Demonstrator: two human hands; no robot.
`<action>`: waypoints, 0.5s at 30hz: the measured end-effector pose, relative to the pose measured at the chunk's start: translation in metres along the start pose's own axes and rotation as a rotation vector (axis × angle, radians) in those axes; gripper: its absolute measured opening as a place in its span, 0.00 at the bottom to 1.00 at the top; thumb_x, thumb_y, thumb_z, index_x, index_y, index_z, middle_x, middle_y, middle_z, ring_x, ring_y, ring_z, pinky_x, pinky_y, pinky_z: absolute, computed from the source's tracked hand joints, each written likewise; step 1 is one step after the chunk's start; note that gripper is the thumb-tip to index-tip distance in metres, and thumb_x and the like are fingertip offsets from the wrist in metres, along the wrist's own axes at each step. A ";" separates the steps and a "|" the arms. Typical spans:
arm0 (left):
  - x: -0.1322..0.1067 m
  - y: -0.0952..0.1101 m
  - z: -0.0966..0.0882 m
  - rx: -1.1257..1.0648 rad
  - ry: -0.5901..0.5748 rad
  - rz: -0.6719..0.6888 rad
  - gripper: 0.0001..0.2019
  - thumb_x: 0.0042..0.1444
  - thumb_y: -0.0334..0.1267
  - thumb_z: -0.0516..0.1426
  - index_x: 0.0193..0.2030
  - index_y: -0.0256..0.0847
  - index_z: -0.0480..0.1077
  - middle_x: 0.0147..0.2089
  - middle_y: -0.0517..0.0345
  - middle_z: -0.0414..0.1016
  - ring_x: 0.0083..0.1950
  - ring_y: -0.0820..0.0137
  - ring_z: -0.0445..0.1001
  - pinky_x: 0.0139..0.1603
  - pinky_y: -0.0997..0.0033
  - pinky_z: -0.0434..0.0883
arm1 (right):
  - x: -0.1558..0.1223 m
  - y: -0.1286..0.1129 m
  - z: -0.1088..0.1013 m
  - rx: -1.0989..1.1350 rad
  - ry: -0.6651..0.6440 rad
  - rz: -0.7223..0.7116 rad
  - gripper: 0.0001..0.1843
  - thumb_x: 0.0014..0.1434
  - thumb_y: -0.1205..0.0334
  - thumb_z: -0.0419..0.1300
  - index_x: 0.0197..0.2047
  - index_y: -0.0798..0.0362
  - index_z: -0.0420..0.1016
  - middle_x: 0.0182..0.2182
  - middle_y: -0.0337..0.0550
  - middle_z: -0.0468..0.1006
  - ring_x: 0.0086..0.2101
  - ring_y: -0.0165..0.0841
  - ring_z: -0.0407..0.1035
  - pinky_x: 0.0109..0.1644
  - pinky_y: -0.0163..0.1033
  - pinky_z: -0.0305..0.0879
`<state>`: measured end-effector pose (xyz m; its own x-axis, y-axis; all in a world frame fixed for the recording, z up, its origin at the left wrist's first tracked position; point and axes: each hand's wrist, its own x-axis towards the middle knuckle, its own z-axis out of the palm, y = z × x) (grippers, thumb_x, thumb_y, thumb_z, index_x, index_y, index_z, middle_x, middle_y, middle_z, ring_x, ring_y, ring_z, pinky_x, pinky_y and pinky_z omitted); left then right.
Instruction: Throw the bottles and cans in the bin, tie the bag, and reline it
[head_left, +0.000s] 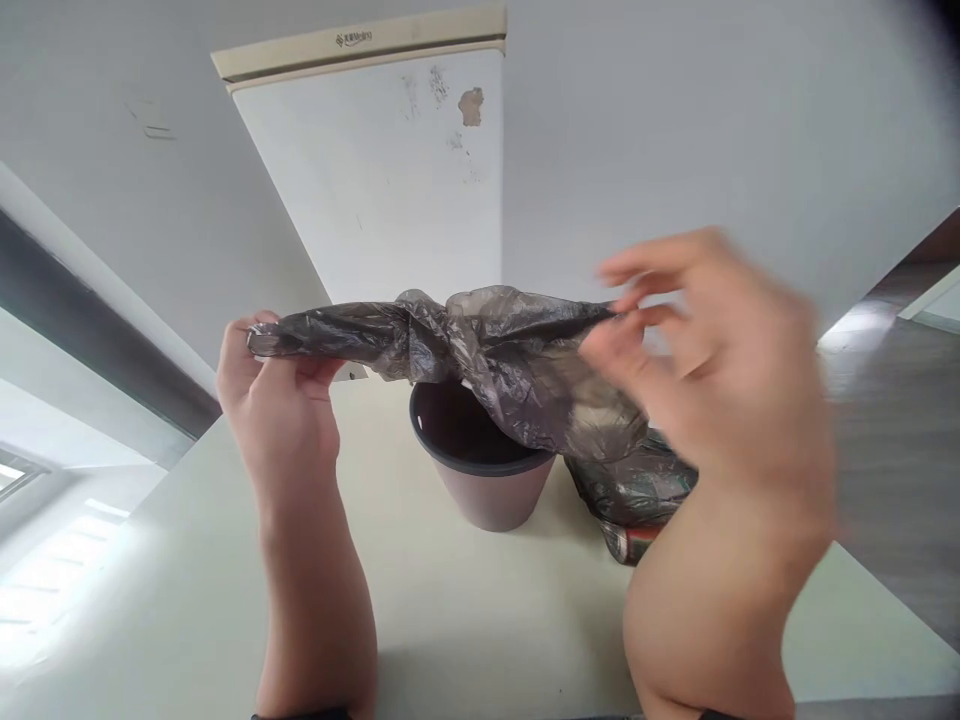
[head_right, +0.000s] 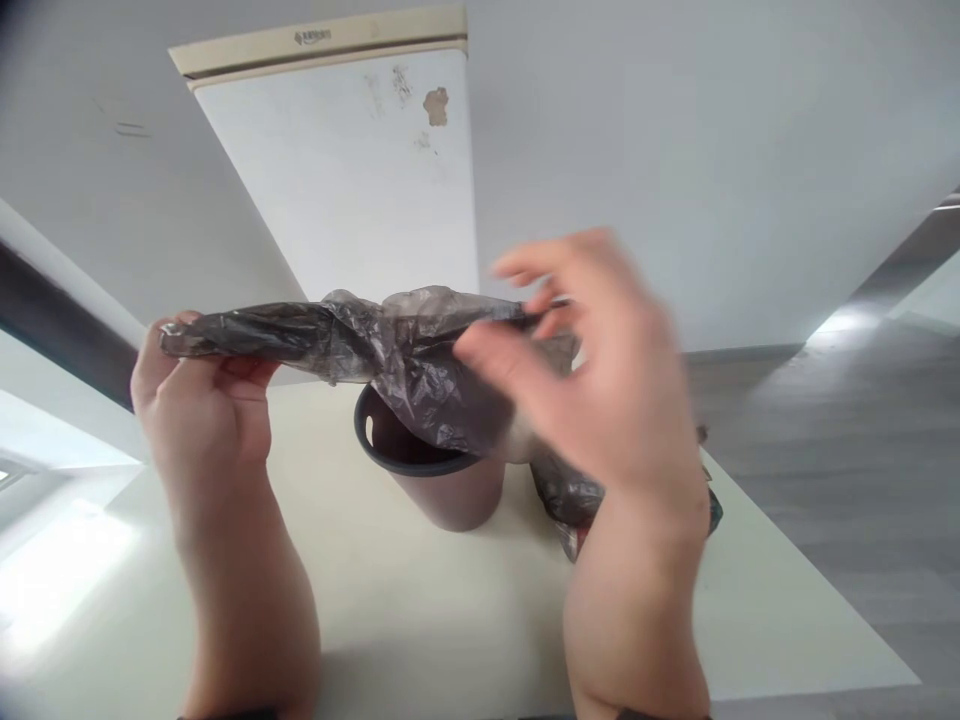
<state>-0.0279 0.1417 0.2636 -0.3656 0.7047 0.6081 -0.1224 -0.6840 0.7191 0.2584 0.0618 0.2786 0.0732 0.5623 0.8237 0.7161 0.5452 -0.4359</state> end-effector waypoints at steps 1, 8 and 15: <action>-0.001 0.001 0.001 -0.014 -0.011 0.004 0.09 0.52 0.24 0.58 0.32 0.41 0.63 0.35 0.62 0.61 0.36 0.76 0.71 0.42 0.64 0.79 | -0.002 -0.009 0.005 0.019 -0.168 -0.041 0.21 0.62 0.54 0.69 0.58 0.44 0.77 0.53 0.46 0.78 0.48 0.41 0.75 0.49 0.46 0.75; -0.003 0.004 0.002 -0.013 0.006 0.036 0.10 0.47 0.21 0.56 0.31 0.41 0.66 0.31 0.62 0.57 0.30 0.78 0.63 0.29 0.76 0.67 | 0.005 -0.003 0.023 0.142 -0.149 0.240 0.09 0.62 0.67 0.60 0.42 0.47 0.82 0.29 0.39 0.79 0.29 0.35 0.74 0.35 0.41 0.68; 0.001 0.001 -0.001 -0.019 -0.094 0.026 0.11 0.48 0.20 0.58 0.33 0.40 0.69 0.32 0.60 0.67 0.34 0.75 0.68 0.34 0.74 0.69 | 0.009 0.031 -0.009 0.557 0.275 0.554 0.15 0.55 0.70 0.60 0.45 0.46 0.78 0.19 0.31 0.62 0.18 0.27 0.58 0.21 0.35 0.47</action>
<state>-0.0294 0.1420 0.2644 -0.2808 0.7007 0.6558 -0.1323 -0.7051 0.6967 0.2876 0.0787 0.2754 0.5328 0.7072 0.4647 0.0833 0.5027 -0.8605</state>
